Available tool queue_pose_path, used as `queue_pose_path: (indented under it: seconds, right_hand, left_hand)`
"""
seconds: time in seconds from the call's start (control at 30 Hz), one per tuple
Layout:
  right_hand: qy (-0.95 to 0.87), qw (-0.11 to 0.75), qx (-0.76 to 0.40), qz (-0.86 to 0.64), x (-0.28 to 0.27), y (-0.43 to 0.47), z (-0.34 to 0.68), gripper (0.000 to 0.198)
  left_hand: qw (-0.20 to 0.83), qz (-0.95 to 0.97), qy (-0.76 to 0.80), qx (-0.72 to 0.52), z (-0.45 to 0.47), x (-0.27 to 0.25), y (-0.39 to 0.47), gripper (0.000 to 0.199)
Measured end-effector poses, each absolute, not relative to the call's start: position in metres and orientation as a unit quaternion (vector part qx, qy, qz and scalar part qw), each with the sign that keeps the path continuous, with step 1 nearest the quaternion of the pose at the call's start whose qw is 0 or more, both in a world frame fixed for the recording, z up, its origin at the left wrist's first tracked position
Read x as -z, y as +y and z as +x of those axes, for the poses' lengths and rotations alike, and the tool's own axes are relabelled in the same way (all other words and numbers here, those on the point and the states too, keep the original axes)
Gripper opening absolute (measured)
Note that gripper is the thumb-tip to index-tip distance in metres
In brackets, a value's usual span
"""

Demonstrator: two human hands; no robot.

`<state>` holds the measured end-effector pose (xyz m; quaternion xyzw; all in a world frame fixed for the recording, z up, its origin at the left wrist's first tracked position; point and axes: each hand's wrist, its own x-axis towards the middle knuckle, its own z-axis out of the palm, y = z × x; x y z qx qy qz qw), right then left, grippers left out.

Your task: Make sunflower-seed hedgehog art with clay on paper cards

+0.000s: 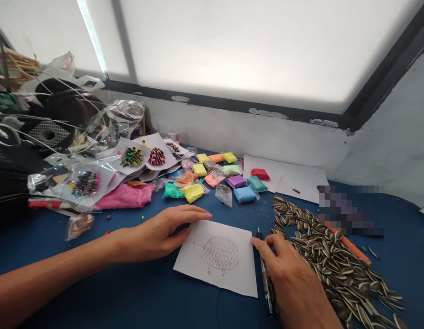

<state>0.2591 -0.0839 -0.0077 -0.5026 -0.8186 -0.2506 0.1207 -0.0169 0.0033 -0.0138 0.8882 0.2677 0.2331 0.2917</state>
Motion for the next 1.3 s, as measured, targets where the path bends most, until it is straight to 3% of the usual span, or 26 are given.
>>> queue_pose_path:
  seconds: [0.33,0.4,0.6,1.3]
  right_hand:
    - [-0.822,0.09,0.263,-0.497,0.012,-0.085,0.26,0.06]
    - [-0.824,0.079,0.271,-0.491,0.014,-0.083,0.265,0.06]
    - [-0.828,0.055,0.347,-0.437,0.013,-0.08,0.274,0.054]
    - [-0.829,0.023,0.287,-0.479,0.001,-0.087,0.268,0.036]
  left_hand:
    - [0.243,0.895,0.289,-0.236,-0.016,0.016,0.007,0.029]
    - [0.245,0.906,0.28,-0.201,-0.018,0.01,0.004,0.033]
    - [0.223,0.939,0.255,-0.065,-0.022,-0.002,-0.003,0.073]
    - [0.244,0.942,0.217,-0.07,-0.024,0.004,-0.007,0.079]
